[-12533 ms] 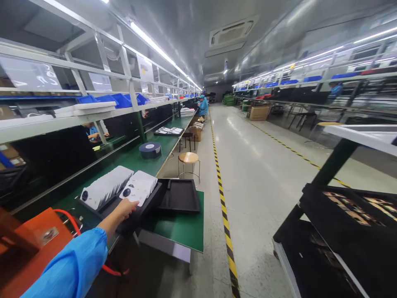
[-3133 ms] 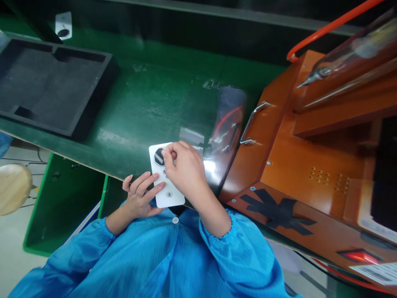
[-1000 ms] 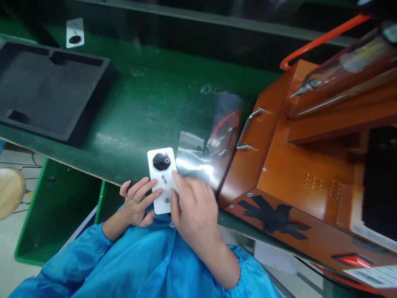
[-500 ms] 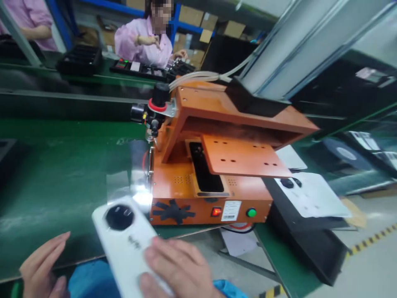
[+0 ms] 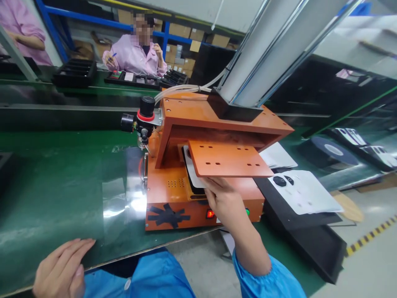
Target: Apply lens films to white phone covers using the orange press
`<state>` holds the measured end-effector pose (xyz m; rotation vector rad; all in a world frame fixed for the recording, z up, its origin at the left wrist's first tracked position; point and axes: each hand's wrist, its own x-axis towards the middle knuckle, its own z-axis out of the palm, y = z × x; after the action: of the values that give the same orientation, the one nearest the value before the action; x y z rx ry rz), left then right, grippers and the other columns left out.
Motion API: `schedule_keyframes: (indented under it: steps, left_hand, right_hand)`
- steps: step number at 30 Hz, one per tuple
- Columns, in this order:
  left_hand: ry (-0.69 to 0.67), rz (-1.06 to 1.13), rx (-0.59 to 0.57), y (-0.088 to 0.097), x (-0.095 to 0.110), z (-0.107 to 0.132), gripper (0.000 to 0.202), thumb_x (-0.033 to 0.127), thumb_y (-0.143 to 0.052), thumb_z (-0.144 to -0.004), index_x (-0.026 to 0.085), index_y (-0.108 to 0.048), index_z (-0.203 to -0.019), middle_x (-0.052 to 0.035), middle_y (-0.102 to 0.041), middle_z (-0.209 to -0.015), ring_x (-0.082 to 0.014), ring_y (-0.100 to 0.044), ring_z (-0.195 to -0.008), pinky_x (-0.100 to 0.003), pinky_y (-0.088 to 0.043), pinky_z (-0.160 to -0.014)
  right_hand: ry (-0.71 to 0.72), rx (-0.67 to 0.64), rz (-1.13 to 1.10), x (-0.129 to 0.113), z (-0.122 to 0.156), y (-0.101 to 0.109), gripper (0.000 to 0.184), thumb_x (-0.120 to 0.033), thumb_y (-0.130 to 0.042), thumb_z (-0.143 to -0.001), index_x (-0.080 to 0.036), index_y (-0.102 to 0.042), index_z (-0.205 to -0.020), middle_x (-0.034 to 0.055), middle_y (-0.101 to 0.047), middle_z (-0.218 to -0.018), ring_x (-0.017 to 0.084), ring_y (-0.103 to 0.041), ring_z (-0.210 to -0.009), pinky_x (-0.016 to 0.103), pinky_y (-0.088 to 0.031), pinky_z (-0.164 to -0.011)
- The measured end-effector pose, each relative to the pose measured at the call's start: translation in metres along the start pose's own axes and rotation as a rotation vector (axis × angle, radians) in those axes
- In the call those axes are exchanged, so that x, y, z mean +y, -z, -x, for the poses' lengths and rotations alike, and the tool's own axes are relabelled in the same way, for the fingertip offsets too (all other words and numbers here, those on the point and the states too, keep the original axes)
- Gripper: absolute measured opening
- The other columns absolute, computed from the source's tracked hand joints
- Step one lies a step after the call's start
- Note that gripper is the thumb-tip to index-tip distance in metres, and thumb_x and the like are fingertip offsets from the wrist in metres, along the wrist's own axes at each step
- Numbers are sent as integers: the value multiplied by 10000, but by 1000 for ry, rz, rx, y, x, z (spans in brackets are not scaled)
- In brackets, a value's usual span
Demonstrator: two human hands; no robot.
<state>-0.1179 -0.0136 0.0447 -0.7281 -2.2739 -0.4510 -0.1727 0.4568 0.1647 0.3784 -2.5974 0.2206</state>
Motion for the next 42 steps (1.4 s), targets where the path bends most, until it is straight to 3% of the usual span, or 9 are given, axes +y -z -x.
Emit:
schedule_keyframes:
  steps: [14,17,21,26,30,32,36,39,42]
  left_hand:
    - [-131,-22,14,-6,-19,10,559,191,-592,-782,160,-730,-1322,-84,-819,-1090,-293,-751,-984,-425,-558,-903]
    - [-120,-18,23,-5,-18,7,538,179,-601,-770,157,-745,-1288,-85,-822,-1064,-294,-751,-979,-426,-555,-899]
    - [-115,-7,28,-6,-15,4,515,176,-596,-773,161,-748,-1264,-83,-820,-1046,-290,-747,-972,-424,-553,-901]
    - [30,81,15,4,-8,-10,372,166,-533,-870,189,-751,-1170,-96,-796,-1015,-311,-713,-993,-455,-524,-899]
    - [201,276,15,5,19,-52,233,155,-548,-941,215,-720,-1086,-97,-734,-1016,-295,-676,-1021,-470,-488,-936]
    - [222,308,-38,-6,44,-79,241,224,-607,-958,205,-687,-1184,-122,-701,-1123,-304,-657,-1076,-484,-495,-959]
    - [287,366,-177,-51,94,-125,714,468,-632,-991,167,-389,-1591,-228,-541,-1472,-391,-547,-1362,-593,-505,-1066]
    - [326,417,-164,-81,114,-142,959,590,-640,-973,190,-152,-1694,-251,-441,-1598,-433,-459,-1470,-659,-477,-1119]
    - [424,443,-100,-95,119,-144,977,644,-646,-955,223,-168,-1696,-244,-442,-1601,-449,-469,-1460,-695,-449,-1144]
  right_hand:
    - [-53,-260,-133,8,-11,29,436,-328,-486,-1023,-216,-639,-1416,121,-704,-1357,305,-723,-1149,440,-637,-893]
    - [-57,-303,-168,6,-17,35,355,-385,-529,-1009,-220,-690,-1278,109,-752,-1216,302,-733,-1049,411,-620,-813]
    - [-181,-75,-49,3,-11,14,359,-440,-456,-1074,-192,-714,-1044,118,-762,-931,309,-726,-858,411,-575,-724]
    - [-179,80,56,-7,-3,-18,365,-434,-446,-1094,-156,-682,-1076,161,-740,-1000,345,-698,-946,454,-563,-809]
    - [-230,109,-58,-16,3,-17,355,-389,-418,-1100,-153,-632,-1256,170,-711,-1167,333,-676,-1088,485,-552,-934]
    - [-286,279,-83,-21,20,-12,377,-333,-415,-1095,-170,-562,-1401,176,-660,-1334,327,-624,-1258,525,-503,-1064]
    - [-522,669,-6,-13,80,-12,410,-365,-504,-1060,-164,-557,-1413,198,-596,-1400,338,-577,-1331,567,-469,-1108]
    - [-828,673,-50,12,121,-21,708,-581,-688,-917,-129,-526,-1438,248,-559,-1445,403,-549,-1356,622,-469,-1099]
    - [-1108,557,-435,30,139,-32,962,-759,-750,-773,-145,-486,-1465,259,-548,-1485,406,-560,-1368,614,-467,-1138]
